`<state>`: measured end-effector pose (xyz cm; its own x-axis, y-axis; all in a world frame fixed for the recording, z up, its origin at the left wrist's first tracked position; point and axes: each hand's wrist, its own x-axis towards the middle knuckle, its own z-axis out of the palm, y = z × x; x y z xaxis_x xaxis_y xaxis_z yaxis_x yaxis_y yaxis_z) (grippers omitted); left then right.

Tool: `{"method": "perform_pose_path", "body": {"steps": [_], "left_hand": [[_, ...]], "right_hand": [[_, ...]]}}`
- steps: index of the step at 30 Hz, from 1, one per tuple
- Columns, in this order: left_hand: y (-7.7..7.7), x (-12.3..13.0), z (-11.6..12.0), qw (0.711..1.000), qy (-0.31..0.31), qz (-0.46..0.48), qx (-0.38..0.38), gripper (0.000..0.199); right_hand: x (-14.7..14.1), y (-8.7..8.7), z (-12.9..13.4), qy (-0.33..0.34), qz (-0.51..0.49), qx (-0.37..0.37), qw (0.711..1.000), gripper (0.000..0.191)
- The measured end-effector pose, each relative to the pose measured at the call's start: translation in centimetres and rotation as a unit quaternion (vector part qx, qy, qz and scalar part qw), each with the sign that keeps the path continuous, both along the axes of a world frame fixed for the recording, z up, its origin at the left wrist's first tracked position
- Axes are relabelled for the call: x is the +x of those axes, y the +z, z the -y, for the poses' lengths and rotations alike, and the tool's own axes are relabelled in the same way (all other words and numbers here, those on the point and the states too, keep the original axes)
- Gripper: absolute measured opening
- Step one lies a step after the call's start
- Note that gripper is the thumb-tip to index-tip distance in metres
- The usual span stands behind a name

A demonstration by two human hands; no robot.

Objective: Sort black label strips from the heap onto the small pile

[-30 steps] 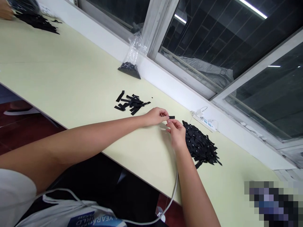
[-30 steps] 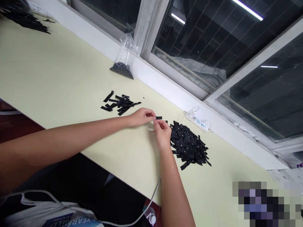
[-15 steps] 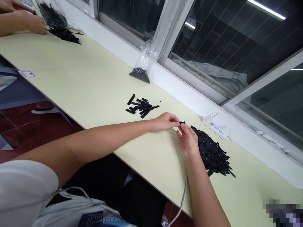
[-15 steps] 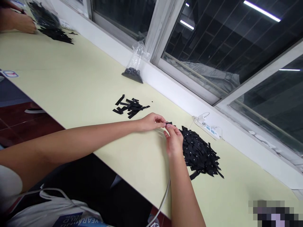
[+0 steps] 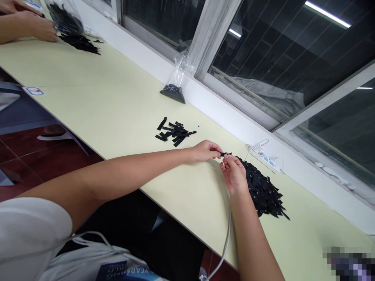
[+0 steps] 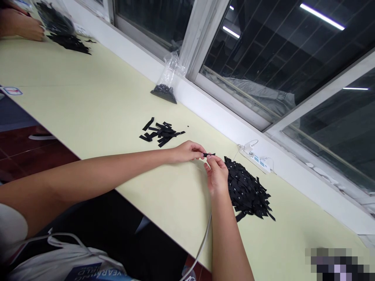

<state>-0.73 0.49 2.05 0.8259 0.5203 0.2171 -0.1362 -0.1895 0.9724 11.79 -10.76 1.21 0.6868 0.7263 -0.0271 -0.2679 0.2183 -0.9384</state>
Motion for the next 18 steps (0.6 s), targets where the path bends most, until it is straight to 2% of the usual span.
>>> {"method": "perform_pose_path", "body": {"steps": [6,13,18], "left_hand": [[-0.09,0.06,-0.03,1.0,-0.009,-0.001,-0.012,0.019],[-0.13,-0.2,-0.21,0.998,0.003,0.016,0.064,0.019],[-0.56,-0.01,-0.57,0.997,0.009,0.026,0.073,0.017]], "right_hand": [[0.14,0.02,0.07,0.012,-0.021,0.004,1.0,0.046],[-0.14,0.04,-0.16,0.019,-0.008,0.039,0.999,0.051],[-0.28,-0.15,-0.32,0.009,0.035,0.057,0.998,0.051]]}}
